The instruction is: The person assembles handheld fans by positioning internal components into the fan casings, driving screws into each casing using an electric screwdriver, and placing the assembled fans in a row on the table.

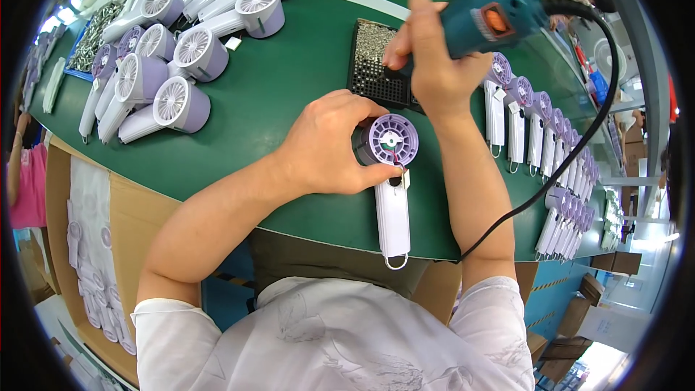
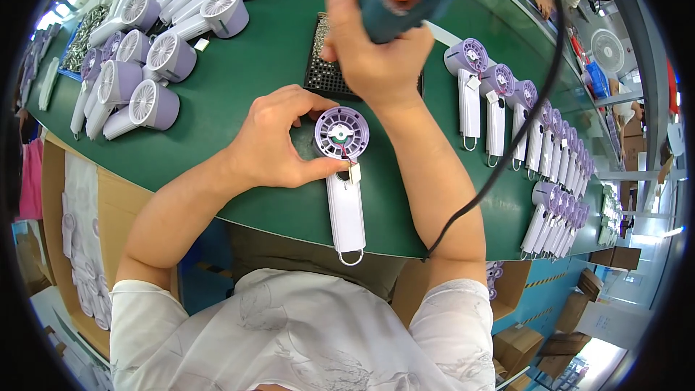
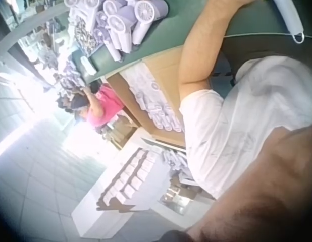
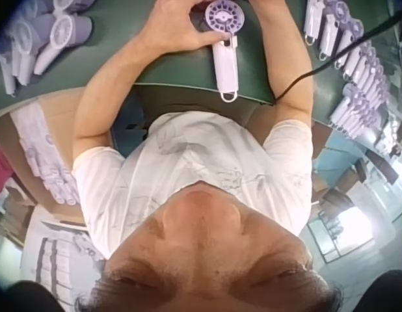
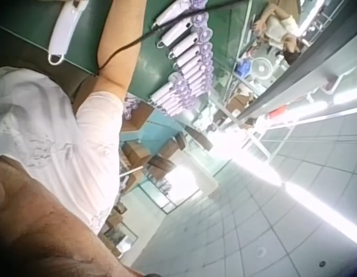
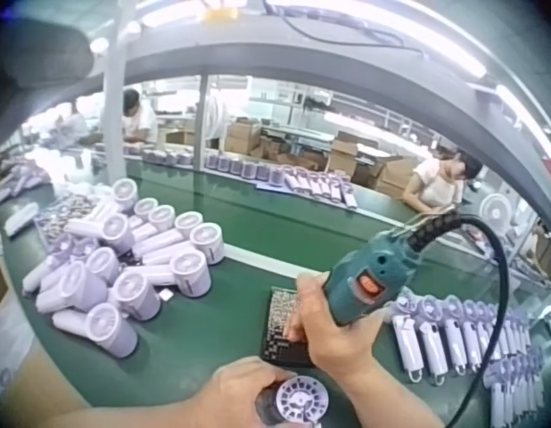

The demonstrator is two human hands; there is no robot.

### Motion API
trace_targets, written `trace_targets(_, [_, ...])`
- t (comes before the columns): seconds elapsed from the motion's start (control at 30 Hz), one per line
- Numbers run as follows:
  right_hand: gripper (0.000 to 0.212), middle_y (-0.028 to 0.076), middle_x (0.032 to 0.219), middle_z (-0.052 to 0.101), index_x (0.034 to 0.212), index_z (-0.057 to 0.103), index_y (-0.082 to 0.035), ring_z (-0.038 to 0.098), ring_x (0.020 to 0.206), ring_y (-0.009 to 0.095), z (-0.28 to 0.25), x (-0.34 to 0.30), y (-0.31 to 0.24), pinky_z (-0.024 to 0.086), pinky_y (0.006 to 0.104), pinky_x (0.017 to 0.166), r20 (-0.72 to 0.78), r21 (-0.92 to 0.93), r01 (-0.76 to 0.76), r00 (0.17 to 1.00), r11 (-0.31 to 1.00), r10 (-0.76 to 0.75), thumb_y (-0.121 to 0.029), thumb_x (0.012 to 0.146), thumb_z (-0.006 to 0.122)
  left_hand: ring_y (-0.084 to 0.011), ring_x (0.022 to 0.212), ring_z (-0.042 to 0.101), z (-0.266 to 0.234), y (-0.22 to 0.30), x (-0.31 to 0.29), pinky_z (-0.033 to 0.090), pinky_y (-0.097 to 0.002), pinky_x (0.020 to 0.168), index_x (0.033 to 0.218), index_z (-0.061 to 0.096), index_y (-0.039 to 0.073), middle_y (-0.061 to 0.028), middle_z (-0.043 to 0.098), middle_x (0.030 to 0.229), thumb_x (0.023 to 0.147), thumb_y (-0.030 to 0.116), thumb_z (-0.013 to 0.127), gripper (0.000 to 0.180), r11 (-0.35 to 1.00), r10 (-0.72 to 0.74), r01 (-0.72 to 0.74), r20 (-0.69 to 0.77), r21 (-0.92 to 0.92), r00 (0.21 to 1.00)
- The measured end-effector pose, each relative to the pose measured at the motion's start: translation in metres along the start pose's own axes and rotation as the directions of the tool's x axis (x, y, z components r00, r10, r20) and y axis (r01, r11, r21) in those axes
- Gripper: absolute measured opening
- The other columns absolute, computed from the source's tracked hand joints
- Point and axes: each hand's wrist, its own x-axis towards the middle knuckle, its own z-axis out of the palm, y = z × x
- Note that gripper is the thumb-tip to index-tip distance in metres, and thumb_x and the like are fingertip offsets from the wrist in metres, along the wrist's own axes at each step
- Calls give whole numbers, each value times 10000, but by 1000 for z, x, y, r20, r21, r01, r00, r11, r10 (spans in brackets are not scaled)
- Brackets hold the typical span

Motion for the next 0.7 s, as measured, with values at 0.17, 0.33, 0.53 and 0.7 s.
trace_targets(0.17, [113,63,581,616,889,613,25,602,479,131,7,0,1,492,272,468,59,-57,64,996,996,-61,-60,947,659,-255,802,662,-2,0,-1,532,-350,704,996,700,-10,-121,697,875,594,300,925,555,1000,-1,1,-2,-10,1000])
trace_targets(0.33, [180,85,591,575,914,601,44,551,441,177,-4,3,-3,515,355,467,-141,80,-98,984,992,108,-123,963,648,-287,805,663,-3,0,0,549,-369,753,954,697,-18,-137,687,851,593,302,917,530,1000,9,-9,7,16,1000])
trace_targets(0.53, [289,57,573,494,917,648,-29,467,428,182,-31,11,-48,453,380,464,-144,316,-105,977,943,157,-287,1005,551,-271,783,650,-13,-3,-1,540,-367,736,936,684,-9,-136,675,842,588,307,924,528,998,-24,23,5,58,1000])
trace_targets(0.7, [341,42,571,481,966,656,-58,434,411,168,-45,4,-69,435,355,448,85,356,-157,987,921,136,-319,1038,449,-262,758,658,-12,-5,-1,548,-346,715,939,678,-12,-131,668,845,574,288,932,537,998,-30,30,-1,64,1000])
